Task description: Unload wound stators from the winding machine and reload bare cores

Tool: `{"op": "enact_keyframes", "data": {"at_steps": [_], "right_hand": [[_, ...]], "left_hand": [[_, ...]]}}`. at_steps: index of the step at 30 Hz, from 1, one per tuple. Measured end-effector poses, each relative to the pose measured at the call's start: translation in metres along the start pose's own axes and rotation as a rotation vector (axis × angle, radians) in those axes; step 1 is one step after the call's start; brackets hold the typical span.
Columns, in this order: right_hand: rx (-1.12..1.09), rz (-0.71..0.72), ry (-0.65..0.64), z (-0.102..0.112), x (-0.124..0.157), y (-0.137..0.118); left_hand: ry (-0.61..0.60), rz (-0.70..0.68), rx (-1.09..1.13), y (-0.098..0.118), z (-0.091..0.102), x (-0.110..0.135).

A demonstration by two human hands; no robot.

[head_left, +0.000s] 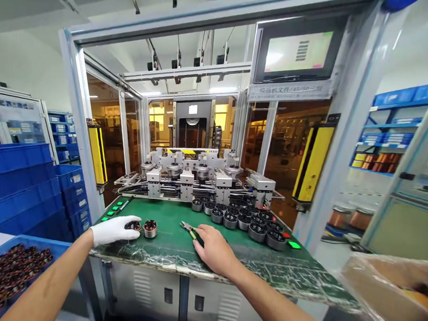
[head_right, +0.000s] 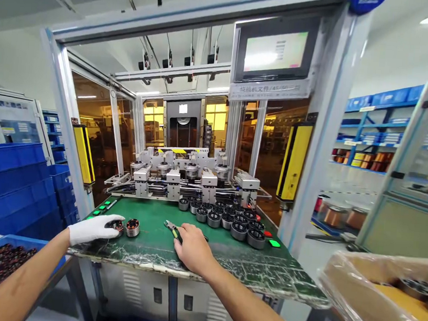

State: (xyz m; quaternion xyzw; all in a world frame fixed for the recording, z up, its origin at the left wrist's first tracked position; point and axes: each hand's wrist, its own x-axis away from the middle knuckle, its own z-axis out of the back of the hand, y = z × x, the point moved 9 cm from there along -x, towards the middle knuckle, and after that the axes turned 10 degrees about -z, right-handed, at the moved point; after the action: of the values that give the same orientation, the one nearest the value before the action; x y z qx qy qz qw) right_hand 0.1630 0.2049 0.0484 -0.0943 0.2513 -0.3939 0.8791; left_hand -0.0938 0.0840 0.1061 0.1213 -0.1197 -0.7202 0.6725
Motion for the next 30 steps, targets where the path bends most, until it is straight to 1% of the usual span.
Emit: {"op": "enact_keyframes", "data": {"at_steps": [3, 7, 9, 10, 12, 13, 14, 15, 16, 18, 20, 21, 23, 25, 26, 27, 29, 30], "right_hand": [[-0.030, 0.008, 0.000, -0.001, 0.000, 0.000], [-0.096, 0.007, 0.023, 0.000, -0.003, 0.005], [-0.157, 0.007, 0.067, 0.010, -0.002, 0.005], [-0.195, 0.013, 0.099, 0.018, 0.001, 0.002], [-0.269, 0.052, 0.162, 0.038, 0.014, -0.014], [-0.318, 0.088, 0.174, 0.048, 0.024, -0.028], [-0.389, 0.129, 0.163, 0.055, 0.035, -0.044], [-0.469, 0.167, 0.135, 0.060, 0.047, -0.062], [-0.591, 0.196, 0.078, 0.062, 0.058, -0.079], [-0.792, 0.206, -0.039, 0.059, 0.076, -0.107], [-0.872, 0.195, -0.110, 0.051, 0.087, -0.121], [-0.872, 0.197, -0.125, 0.047, 0.090, -0.124], [-0.833, 0.234, -0.134, 0.042, 0.093, -0.125], [-0.743, 0.336, -0.103, 0.042, 0.097, -0.125], [-0.668, 0.420, -0.040, 0.047, 0.100, -0.126], [-0.558, 0.524, 0.051, 0.054, 0.106, -0.130], [-0.274, 0.736, 0.266, 0.065, 0.124, -0.141], [-0.139, 0.819, 0.350, 0.068, 0.133, -0.147]], "left_hand": [[0.039, 0.025, -0.032, 0.002, 0.000, 0.000], [0.146, 0.056, -0.094, 0.009, 0.005, 0.003], [0.233, 0.084, -0.125, 0.018, 0.012, 0.015], [0.298, 0.100, -0.134, 0.025, 0.016, 0.025], [0.449, 0.091, -0.136, 0.045, 0.020, 0.047], [0.524, 0.056, -0.134, 0.058, 0.018, 0.058], [0.590, -0.013, -0.135, 0.075, 0.013, 0.067], [0.629, -0.107, -0.133, 0.093, 0.004, 0.074], [0.634, -0.218, -0.127, 0.111, -0.008, 0.079], [0.583, -0.406, -0.096, 0.139, -0.035, 0.084], [0.533, -0.491, -0.073, 0.149, -0.058, 0.087], [0.534, -0.501, -0.081, 0.149, -0.065, 0.089], [0.573, -0.514, -0.125, 0.143, -0.074, 0.095], [0.588, -0.551, -0.169, 0.138, -0.083, 0.102], [0.586, -0.569, -0.178, 0.136, -0.087, 0.104], [0.587, -0.576, -0.179, 0.134, -0.090, 0.106], [0.599, -0.578, -0.164, 0.134, -0.096, 0.109], [0.594, -0.581, -0.140, 0.136, -0.099, 0.110]]}}
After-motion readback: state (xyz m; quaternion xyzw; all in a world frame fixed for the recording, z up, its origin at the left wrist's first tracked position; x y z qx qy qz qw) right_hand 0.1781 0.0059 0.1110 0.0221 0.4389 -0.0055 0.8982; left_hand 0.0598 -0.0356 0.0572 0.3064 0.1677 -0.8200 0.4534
